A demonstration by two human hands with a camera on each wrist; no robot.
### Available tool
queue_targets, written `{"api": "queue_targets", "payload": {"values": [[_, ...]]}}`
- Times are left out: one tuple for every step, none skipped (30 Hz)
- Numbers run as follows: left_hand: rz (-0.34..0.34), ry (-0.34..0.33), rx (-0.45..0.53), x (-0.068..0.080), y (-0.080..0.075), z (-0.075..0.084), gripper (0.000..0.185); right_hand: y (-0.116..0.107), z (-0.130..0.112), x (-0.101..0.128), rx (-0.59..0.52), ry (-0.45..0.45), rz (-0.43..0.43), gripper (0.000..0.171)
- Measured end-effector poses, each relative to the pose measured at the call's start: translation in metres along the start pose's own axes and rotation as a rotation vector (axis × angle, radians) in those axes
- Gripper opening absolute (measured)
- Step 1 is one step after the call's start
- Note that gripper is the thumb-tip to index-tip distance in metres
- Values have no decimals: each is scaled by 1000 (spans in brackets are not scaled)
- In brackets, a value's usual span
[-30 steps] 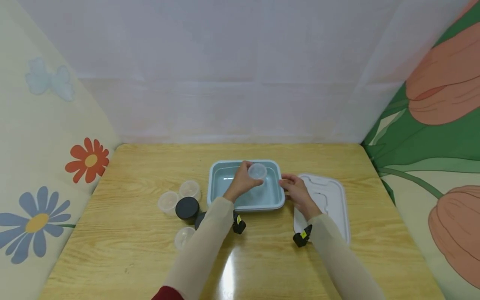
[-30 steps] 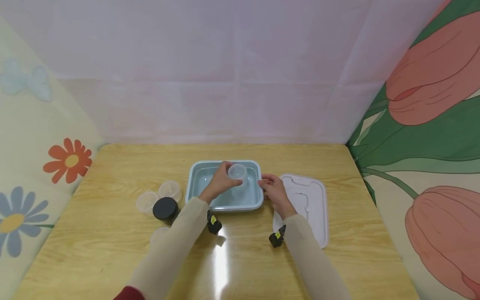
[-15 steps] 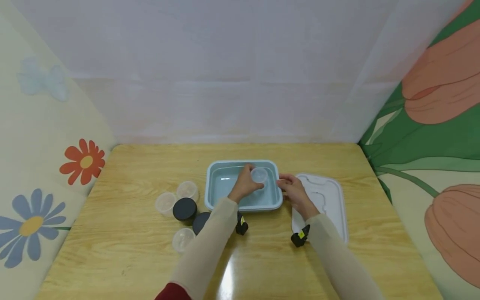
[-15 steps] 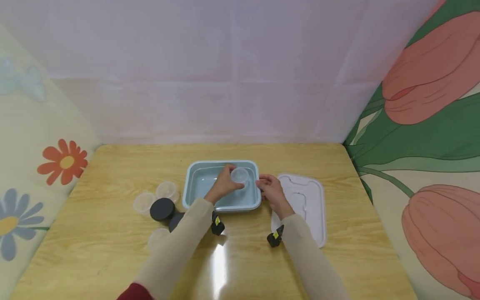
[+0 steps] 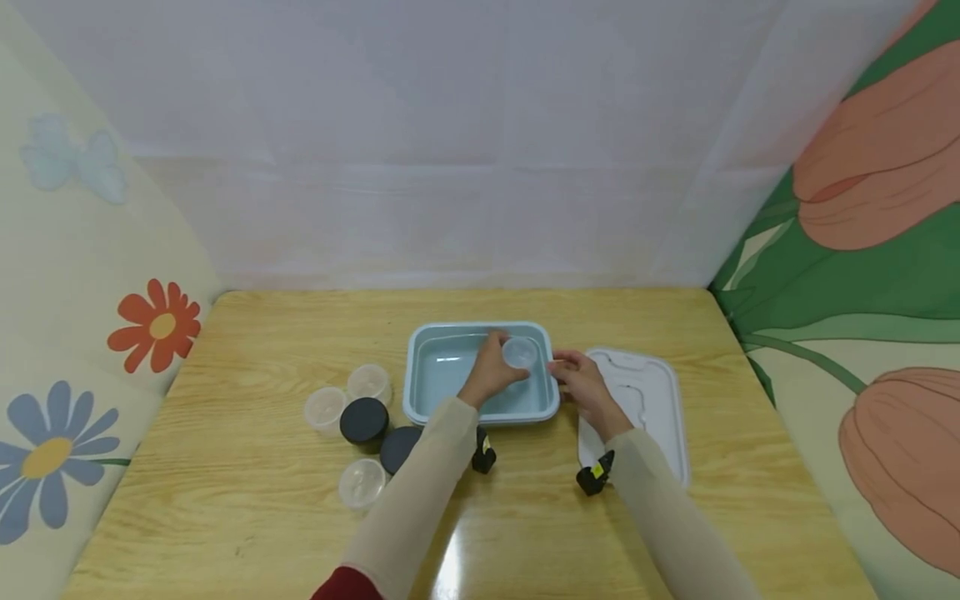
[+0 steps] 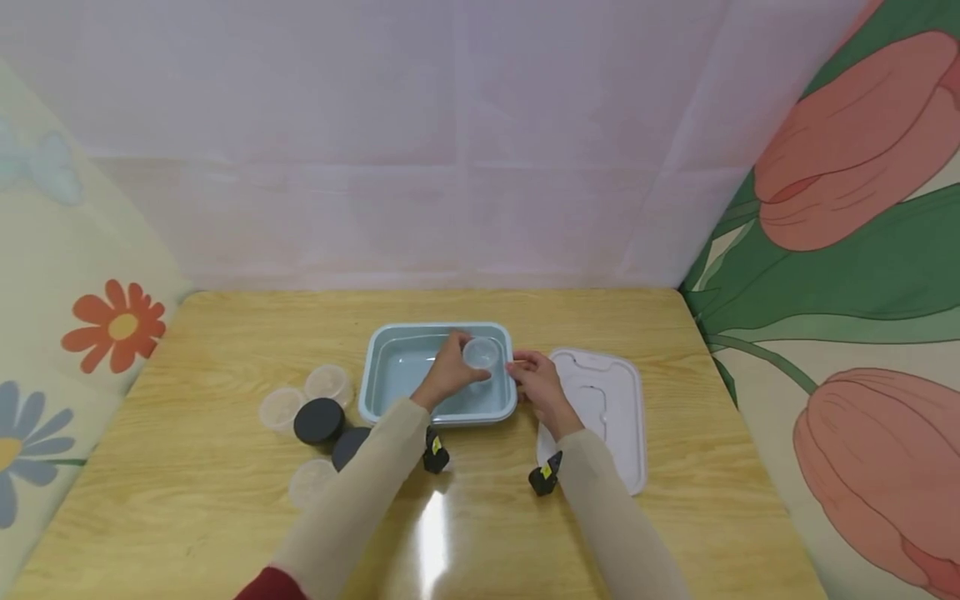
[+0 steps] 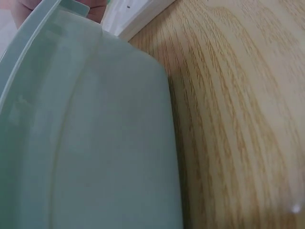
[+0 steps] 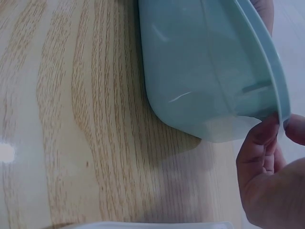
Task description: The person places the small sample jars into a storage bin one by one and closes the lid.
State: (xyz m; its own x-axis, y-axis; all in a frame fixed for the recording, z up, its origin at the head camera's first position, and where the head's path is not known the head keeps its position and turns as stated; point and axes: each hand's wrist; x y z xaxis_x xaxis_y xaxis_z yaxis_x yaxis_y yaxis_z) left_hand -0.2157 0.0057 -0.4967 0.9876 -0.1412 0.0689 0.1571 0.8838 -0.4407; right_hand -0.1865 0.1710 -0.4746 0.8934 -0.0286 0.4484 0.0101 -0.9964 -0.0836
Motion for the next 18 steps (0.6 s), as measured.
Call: {"api": "queue_targets", "payload": {"values": [[1, -2, 0, 0, 0, 0, 66, 1, 0, 0, 0, -4, -1, 38], [0, -4, -4, 1, -1, 0, 67, 1, 0, 1, 0, -9, -5, 39], [-1, -6, -9, 1, -1, 0, 67, 2, 0, 1, -4, -6, -2, 38], [-6, -10, -15, 2, -2, 1, 68, 2, 0, 2, -6, -6, -3, 39], [-11, -13, -22, 3, -3, 1, 68, 3, -1, 2, -5, -5, -1, 39], [-17, -19, -30, 4, -5, 2, 69, 3, -1, 2, -6, -2, -1, 39], [-26, -23, -38, 5, -6, 4, 69, 3, -1, 2, -6, 2, 2, 39], [-34, -24, -51, 5, -8, 5, 68, 3, -1, 2, -6, 5, 3, 39], [-40, -27, -59, 6, -11, 6, 68, 2, -1, 2, -5, 10, 7, 38], [-48, -32, -64, 7, -13, 7, 68, 2, -2, 1, -2, 13, 8, 39], [-55, -36, -66, 7, -15, 7, 68, 2, -2, 1, -1, 16, 10, 39], [-60, -39, -71, 8, -17, 7, 68, 2, -2, 1, -1, 18, 9, 39], [-65, -41, -73, 8, -19, 7, 68, 2, -2, 1, 2, 19, 10, 39], [-71, -44, -74, 8, -21, 7, 69, 2, -3, 1, 3, 20, 11, 39], [-76, -48, -70, 9, -22, 6, 70, 2, -3, 1, 5, 22, 14, 39], [-82, -52, -69, 10, -23, 6, 70, 2, -3, 1, 5, 24, 17, 39], [-87, -54, -69, 11, -24, 6, 70, 2, -3, 1, 5, 24, 20, 40], [-91, -56, -71, 12, -26, 6, 71, 2, -2, 1, 9, 23, 22, 40]]}}
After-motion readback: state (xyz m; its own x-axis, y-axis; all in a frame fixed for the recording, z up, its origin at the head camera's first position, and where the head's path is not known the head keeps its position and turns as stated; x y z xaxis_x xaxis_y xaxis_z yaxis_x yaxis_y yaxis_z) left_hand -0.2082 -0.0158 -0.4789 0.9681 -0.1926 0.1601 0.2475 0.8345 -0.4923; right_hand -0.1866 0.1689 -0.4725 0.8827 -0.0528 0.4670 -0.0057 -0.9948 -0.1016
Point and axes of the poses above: each hand's wrist, its own x-axis away from the middle knuckle, its own y-axis out of the palm, z = x × y, and after that the axes turned 2 degrees about -y, right-handed
